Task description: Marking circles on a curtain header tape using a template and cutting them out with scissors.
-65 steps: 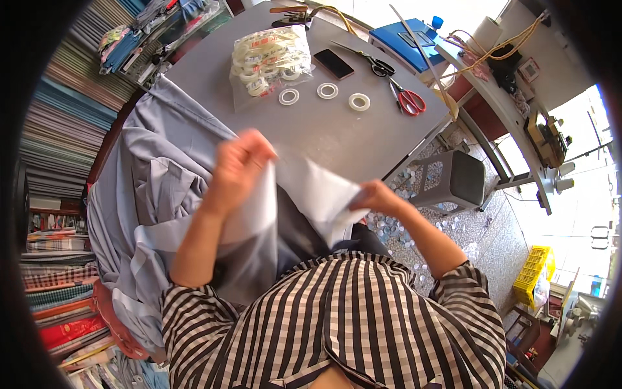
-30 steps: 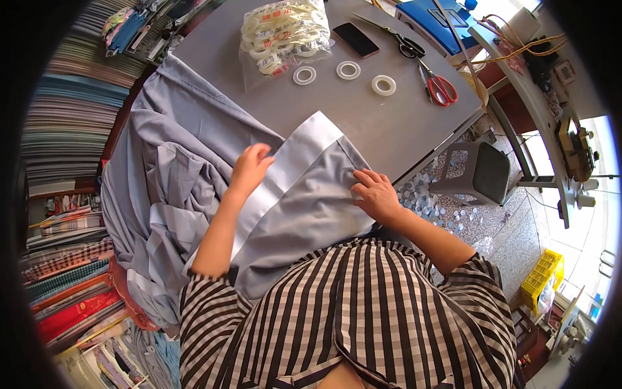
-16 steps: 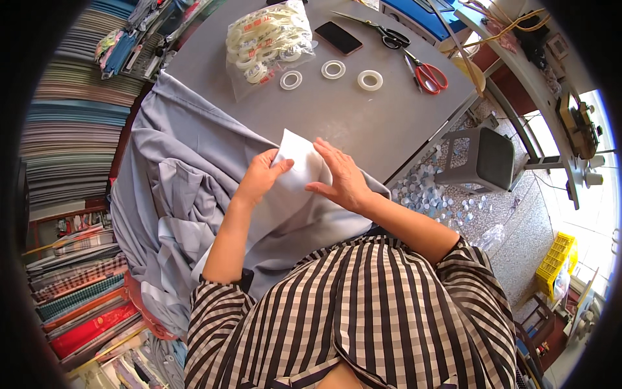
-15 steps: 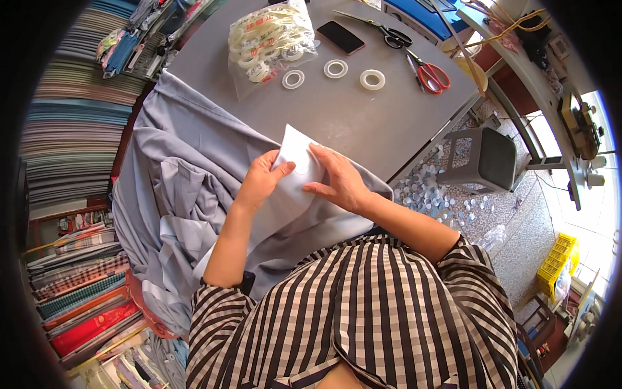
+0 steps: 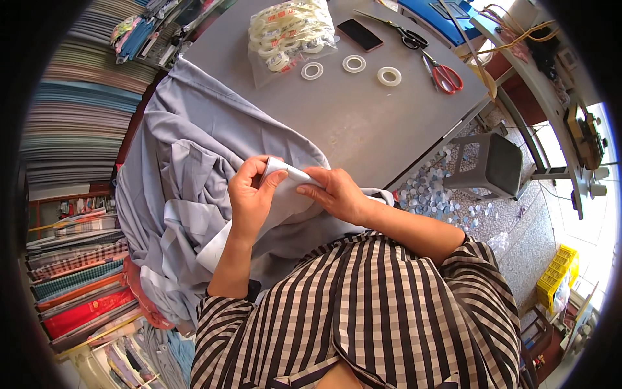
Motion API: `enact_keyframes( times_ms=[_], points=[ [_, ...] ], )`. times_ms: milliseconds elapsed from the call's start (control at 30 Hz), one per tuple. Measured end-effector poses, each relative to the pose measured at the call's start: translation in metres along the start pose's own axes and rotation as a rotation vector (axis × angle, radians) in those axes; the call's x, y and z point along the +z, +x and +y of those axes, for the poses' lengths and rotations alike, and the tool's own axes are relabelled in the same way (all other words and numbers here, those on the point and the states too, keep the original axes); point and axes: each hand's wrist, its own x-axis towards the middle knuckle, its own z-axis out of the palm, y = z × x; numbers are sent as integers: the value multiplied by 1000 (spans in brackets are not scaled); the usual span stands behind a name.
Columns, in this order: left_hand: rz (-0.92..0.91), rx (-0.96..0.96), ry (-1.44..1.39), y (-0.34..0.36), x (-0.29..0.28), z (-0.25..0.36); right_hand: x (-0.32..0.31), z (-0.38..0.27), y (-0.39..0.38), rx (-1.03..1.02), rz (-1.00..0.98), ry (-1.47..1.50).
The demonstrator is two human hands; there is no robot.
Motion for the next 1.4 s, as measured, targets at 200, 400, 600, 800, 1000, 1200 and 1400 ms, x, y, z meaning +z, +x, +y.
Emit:
enact_keyframes(
  times_ms=[200,400,600,800,1000,1200,1400],
  points=[
    [-83,-182,-156,3,4,14,2,15,-18,24,68,199],
    [-310,-215,40,-1,14,5,-21,21,-24,34,-19,-109],
    [-41,22,245,-10,39,-21,-121,60,10,305,66,-41],
    [-124,6,290,7,66,-32,-299,155,60,394,767,-865],
    [17,117,798,55,82,-33,-339,150,117,675,535,-1095],
    [96,87,713,75,152,-29,-393,191,82,428,361,-894],
    [-184,-90,420,-32,171,-10,-221,89,-17,342,-21,120]
  ],
)
